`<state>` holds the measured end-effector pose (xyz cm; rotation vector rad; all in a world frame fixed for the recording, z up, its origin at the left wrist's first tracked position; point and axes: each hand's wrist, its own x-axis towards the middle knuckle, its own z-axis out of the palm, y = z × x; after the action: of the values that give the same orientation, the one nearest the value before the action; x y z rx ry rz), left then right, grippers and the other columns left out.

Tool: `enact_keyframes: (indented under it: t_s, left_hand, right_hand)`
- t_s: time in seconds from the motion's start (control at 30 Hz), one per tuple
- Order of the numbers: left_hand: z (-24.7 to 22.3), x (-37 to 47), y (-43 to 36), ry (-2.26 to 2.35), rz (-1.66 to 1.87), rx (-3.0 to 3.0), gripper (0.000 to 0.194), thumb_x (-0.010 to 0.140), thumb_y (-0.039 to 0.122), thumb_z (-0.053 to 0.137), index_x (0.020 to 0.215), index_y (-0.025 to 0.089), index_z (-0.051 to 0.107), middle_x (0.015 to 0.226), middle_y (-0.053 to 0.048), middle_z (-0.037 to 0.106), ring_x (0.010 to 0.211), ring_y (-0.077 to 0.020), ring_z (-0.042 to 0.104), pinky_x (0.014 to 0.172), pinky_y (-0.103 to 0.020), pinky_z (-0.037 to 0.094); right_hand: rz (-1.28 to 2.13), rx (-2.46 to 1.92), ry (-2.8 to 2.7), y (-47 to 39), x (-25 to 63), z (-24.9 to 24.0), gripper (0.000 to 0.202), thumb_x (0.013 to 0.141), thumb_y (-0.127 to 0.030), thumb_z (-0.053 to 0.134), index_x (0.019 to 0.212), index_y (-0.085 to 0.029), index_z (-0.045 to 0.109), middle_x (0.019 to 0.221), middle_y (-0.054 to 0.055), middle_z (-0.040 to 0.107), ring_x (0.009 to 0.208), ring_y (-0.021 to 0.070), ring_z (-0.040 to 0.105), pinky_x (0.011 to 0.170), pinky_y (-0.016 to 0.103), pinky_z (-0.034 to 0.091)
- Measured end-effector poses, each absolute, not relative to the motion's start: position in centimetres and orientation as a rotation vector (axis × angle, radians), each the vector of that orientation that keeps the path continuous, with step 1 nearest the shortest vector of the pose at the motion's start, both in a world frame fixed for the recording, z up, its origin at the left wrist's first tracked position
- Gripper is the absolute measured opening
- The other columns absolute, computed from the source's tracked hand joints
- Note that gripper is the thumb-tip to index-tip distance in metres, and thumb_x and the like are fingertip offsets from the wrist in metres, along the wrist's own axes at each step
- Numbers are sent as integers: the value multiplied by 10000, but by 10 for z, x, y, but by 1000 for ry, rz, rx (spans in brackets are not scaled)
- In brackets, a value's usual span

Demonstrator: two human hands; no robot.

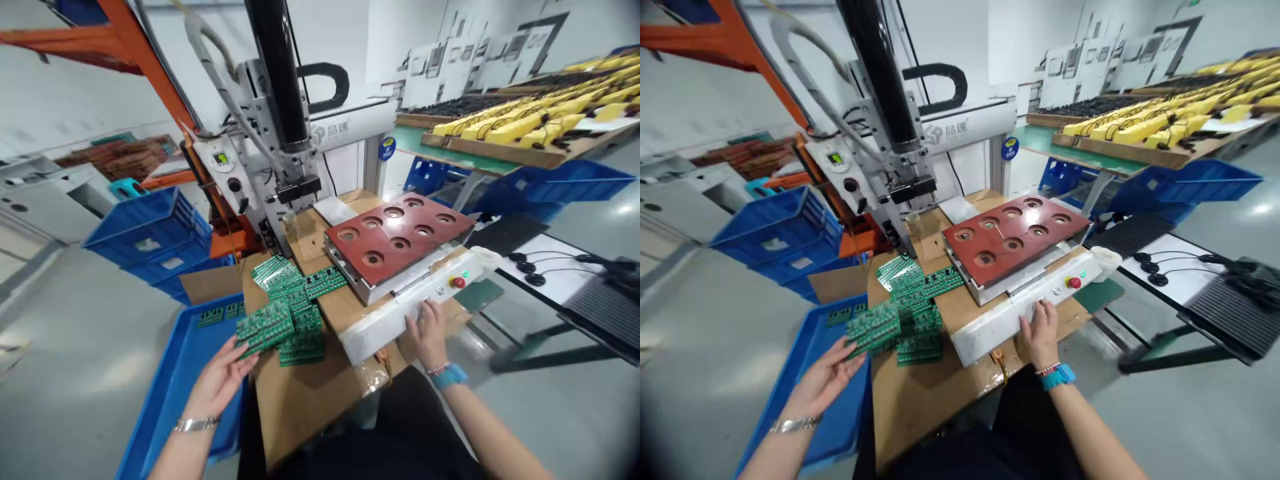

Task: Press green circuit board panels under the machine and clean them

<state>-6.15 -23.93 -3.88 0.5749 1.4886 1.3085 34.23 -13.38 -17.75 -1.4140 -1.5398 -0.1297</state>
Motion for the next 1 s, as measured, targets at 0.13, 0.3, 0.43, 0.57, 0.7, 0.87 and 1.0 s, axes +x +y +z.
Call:
enact_keyframes:
  t_s: [0.13,0.3,0.43,0.57,0.7,0.87,1.0]
  left_hand:
    - [0,-54,-180,1295,1527,572,245,753,-8,538,871,195,607,852,5,717,769,-122,685,695,-206,561]
    - [17,-9,-85,1047,1536,633,177,805,22,520,877,142,629,936,-35,688,835,-139,656,774,-272,543]
    - [14,23,-27,919,1468,680,210,816,134,575,1024,136,597,1047,-72,641,872,-193,634,713,-382,546]
    - [8,34,11,841,1452,723,273,820,164,578,1092,157,567,1075,-72,619,876,-199,624,715,-393,538]
    - [1,33,38,782,1432,771,276,820,171,578,1095,158,566,1084,-76,614,886,-203,620,720,-399,536]
    - [-1,35,59,740,1448,806,226,801,110,584,1024,147,586,1049,-63,640,909,-202,629,761,-402,534]
    - [3,41,64,718,1432,830,223,798,58,558,990,167,593,992,-47,680,951,-182,642,874,-350,500]
  right_hand:
    - [-128,-1395,-1529,-133,341,-178,396,857,-384,517,1192,-176,480,1230,79,496,1076,206,518,893,443,448]
    - [-112,-1394,-1545,-132,342,-183,423,853,-392,519,1217,-185,461,1272,85,463,1127,227,484,924,473,423]
    - [-85,-1406,-1571,-132,345,-189,476,844,-417,500,1259,-201,413,1288,116,424,1199,285,423,956,545,398]
    - [-65,-1431,-1586,-135,347,-193,519,835,-427,493,1284,-193,383,1286,148,416,1222,327,399,963,576,385]
    - [-56,-1448,-1600,-137,349,-196,543,827,-432,496,1298,-192,376,1290,158,423,1228,350,395,974,600,359]
    - [-77,-1456,-1610,-137,354,-202,553,814,-433,507,1307,-218,378,1305,148,426,1216,368,410,943,602,385]
    - [-69,-1467,-1606,-138,356,-205,566,806,-434,513,1319,-247,366,1318,131,423,1229,362,405,953,594,385]
